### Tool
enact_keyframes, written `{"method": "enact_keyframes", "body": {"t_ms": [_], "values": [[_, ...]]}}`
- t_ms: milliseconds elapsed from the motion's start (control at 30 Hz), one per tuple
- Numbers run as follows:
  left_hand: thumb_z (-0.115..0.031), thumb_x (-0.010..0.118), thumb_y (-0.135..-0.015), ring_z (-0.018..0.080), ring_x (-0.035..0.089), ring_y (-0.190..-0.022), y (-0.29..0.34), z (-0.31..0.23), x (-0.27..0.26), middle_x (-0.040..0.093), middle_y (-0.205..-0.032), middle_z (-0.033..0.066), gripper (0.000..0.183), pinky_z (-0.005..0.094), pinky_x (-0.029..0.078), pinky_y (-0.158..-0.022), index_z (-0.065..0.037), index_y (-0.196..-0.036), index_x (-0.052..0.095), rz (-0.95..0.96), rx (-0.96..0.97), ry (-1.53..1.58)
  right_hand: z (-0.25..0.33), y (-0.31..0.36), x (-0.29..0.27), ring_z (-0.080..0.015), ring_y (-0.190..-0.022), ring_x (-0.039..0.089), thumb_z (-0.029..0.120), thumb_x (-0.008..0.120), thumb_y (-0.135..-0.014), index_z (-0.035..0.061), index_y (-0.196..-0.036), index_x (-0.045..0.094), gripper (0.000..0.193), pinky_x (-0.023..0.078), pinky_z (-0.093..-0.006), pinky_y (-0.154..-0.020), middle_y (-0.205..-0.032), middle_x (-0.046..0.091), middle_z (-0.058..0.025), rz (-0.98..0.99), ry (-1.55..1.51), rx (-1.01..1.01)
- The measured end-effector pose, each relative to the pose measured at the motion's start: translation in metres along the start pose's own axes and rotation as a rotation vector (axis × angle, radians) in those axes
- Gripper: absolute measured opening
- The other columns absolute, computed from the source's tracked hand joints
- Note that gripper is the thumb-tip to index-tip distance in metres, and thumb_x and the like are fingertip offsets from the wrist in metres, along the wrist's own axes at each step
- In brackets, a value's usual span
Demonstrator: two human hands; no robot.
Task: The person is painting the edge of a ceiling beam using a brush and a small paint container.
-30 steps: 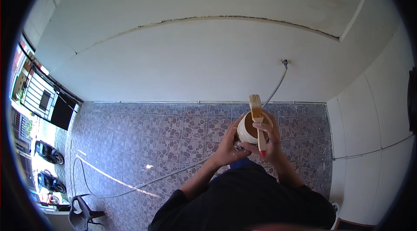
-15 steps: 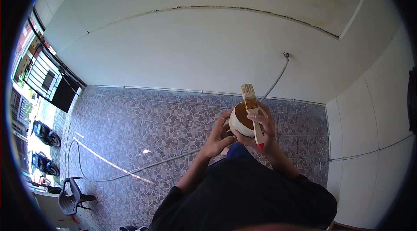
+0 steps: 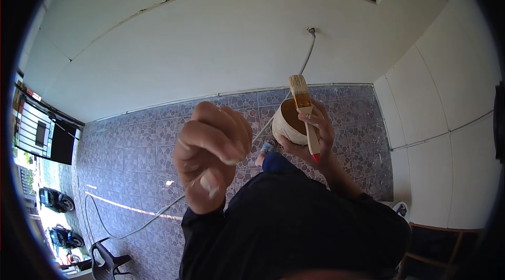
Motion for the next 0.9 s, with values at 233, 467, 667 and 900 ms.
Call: {"method": "enact_keyframes", "body": {"t_ms": [233, 467, 667, 900], "values": [[-0.039, 0.069, -0.101, 0.0168, 0.047, -0.081, -0.022, -0.046, 0.083, 0.048, -0.102, 0.0051, 0.025, 0.0382, 0.042, -0.072, -0.016, -0.109, 0.068, 0.18, -0.164, 0.126, -0.007, 0.008, -0.02, -0.0381, -0.123, 0.065, 0.013, 0.095, -0.074, 0.0133, -0.131, 0.055, 0.07, 0.06, -0.0488, -0.099, -0.134, 0.061, -0.0232, -0.037, 0.052, 0.04], [-0.036, 0.076, -0.097, 0.0183, 0.045, -0.091, -0.036, -0.027, 0.106, 0.044, -0.106, 0.0028, 0.019, 0.0377, 0.037, -0.076, -0.025, -0.113, 0.073, 0.444, 0.268, 0.345, -0.009, 0.004, -0.036, -0.0413, -0.125, 0.065, 0.009, 0.093, -0.077, 0.0085, -0.132, 0.057, 0.066, 0.059, -0.0489, -0.099, -0.137, 0.059, -0.0289, -0.059, 0.031, 0.046], [-0.03, 0.077, -0.095, 0.0186, 0.045, -0.088, -0.045, -0.03, 0.115, 0.045, -0.101, 0.0029, 0.012, 0.0384, 0.035, -0.075, -0.023, -0.104, 0.073, 0.177, 0.185, 0.373, -0.009, 0.0, -0.043, -0.0405, -0.124, 0.066, 0.009, 0.093, -0.077, 0.0092, -0.133, 0.057, 0.067, 0.06, -0.0482, -0.099, -0.137, 0.058, -0.0283, -0.065, 0.086, 0.039], [-0.034, 0.066, -0.104, 0.0193, 0.045, -0.087, -0.045, -0.01, 0.118, 0.048, -0.103, 0.005, 0.015, 0.0399, 0.036, -0.075, -0.021, -0.101, 0.071, 0.227, 0.128, 0.493, -0.015, 0.004, -0.05, -0.0399, -0.125, 0.066, 0.011, 0.095, -0.076, 0.0102, -0.132, 0.059, 0.067, 0.061, -0.0469, -0.098, -0.137, 0.059, -0.0269, -0.102, 0.103, 0.043]]}}
Point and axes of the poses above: each hand's wrist, its own y-axis away from the middle knuckle, its own x-axis out of the palm, z = x × y, the point moved 10 cm from there along -y, towards the middle knuckle
